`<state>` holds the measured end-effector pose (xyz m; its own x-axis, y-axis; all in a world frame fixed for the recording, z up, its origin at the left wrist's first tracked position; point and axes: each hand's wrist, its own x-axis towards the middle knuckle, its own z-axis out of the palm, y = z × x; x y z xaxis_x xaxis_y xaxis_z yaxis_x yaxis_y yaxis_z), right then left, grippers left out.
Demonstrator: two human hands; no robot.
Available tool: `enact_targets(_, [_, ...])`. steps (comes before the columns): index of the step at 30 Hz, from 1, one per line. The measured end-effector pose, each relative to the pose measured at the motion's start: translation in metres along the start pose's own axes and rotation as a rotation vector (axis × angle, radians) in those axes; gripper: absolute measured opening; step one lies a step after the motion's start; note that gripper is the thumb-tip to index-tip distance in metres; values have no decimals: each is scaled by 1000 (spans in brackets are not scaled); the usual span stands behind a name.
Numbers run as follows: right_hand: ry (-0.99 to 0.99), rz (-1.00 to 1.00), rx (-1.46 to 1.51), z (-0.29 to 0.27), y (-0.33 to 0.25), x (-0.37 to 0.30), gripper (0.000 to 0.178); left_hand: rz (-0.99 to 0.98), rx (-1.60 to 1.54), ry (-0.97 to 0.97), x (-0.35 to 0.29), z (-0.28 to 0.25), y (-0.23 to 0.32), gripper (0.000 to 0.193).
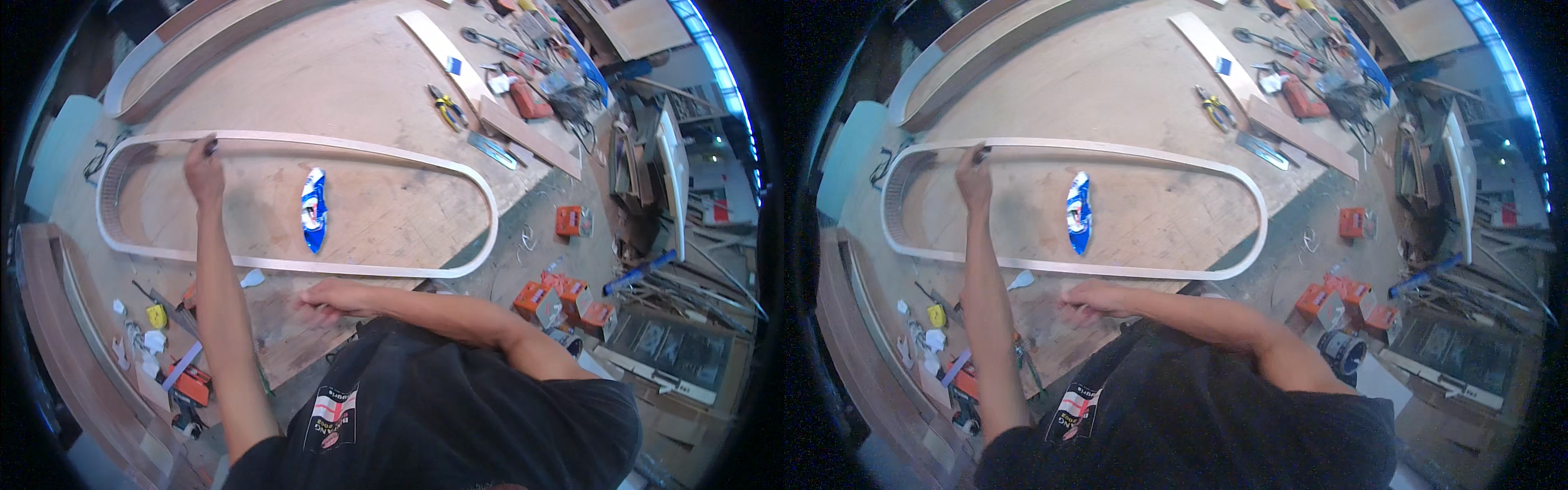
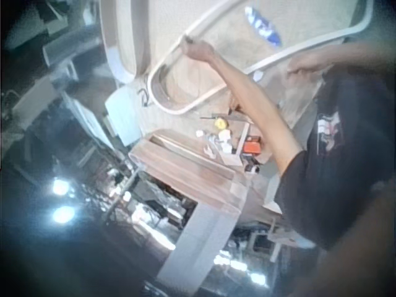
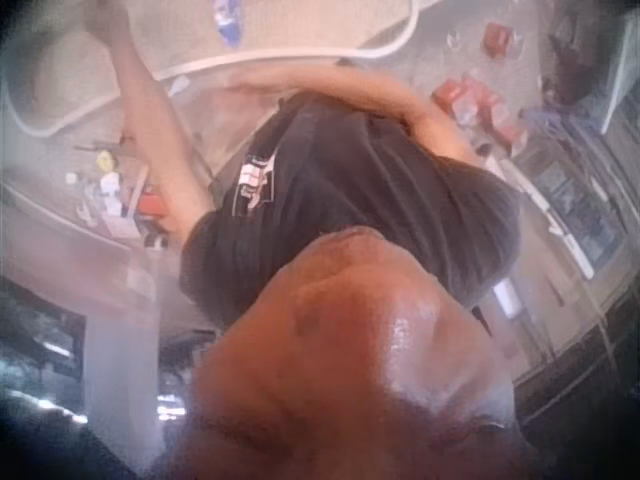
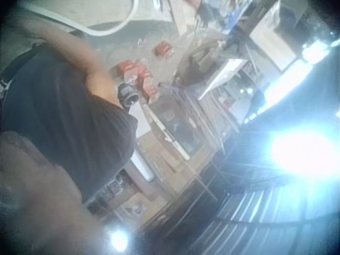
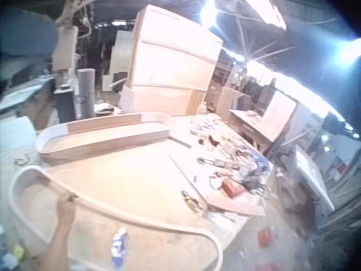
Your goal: The person assembles a curved wooden frame by applying glue to a long wooden strip and attaching it to a pre-shaped frame. They use a nail gun to secure the strip and a flexible ruler to measure and align the components.
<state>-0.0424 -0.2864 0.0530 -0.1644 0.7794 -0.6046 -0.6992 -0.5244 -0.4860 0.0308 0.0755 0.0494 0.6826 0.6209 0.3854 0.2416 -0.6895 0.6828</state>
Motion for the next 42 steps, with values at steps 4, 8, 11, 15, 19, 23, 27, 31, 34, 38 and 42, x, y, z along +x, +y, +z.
enact_targets(4, [230,-83,-307,-31,-16,-121,32,-191,-108,239,-98,-47,47,14])
enact_targets(8, [657,-278,-208,-109,1,-207,29,-295,-27,104,-220,-51,76,11])
enact_targets(11, [1015,-421,-231,-179,-8,-260,33,-426,-164,108,-310,-35,92,6])
enact_targets(15, [1386,-539,-558,-317,-33,-317,44,-646,-205,101,-380,-10,140,5])
enact_targets(19, [1607,-513,-1196,-442,-72,-376,78,-646,-143,141,-392,18,201,9])
enact_targets(23, [1421,-320,-1519,-496,-128,-391,112,-552,17,256,-406,61,248,12])
enact_targets(27, [1107,-247,-1613,-504,-152,-404,116,-710,-24,364,-423,112,326,32])
enact_targets(31, [1031,-384,-1645,-529,-147,-412,105,-693,-4,301,-433,148,388,45])
enact_targets(34, [967,-497,-1572,-540,-147,-420,96,-642,-40,294,-428,164,418,54])
enact_targets(38, [949,-631,-1529,-533,-158,-439,94,-738,30,123,-442,187,436,54])
enact_targets(42, [900,-821,-1506,-525,-144,-435,94,-786,43,17,-464,215,440,42])
